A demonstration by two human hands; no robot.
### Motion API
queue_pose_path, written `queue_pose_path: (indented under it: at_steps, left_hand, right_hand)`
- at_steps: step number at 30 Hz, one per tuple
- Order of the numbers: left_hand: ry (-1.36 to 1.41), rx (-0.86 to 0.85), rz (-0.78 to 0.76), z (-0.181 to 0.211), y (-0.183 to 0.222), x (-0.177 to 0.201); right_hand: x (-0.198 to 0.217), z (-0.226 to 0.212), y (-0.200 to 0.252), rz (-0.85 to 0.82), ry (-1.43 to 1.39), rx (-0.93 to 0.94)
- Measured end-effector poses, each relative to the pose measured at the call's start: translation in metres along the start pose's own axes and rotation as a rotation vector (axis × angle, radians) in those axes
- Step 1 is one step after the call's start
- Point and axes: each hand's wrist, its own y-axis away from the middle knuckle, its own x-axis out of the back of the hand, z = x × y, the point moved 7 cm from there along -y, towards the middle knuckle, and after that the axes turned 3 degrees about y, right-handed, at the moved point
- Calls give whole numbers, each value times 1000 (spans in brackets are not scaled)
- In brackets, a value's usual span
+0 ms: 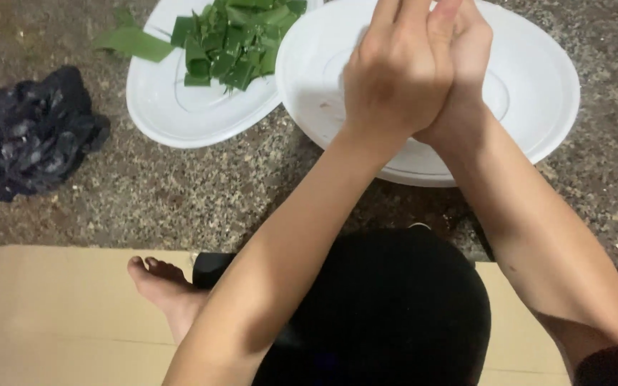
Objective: Rolling a small piece of dough into a ball and wrapping it in a green leaf on a kitchen counter.
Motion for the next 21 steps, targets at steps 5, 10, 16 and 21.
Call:
queue_pose_path:
  at_steps: [5,10,16,21]
  left_hand:
    - [-285,-583,352,47,-5,31]
    - [46,-317,109,6,-12,0]
    - [132,38,-797,-31,-19,24]
    - [-163,570,-1124,-48,37,44]
  right_hand:
    - [-11,-6,9,82,81,-18]
    - [-27,-11,21,166,109,23]
    - [-35,-29,26,206,180,65]
    - [-30,-21,29,304,198,97]
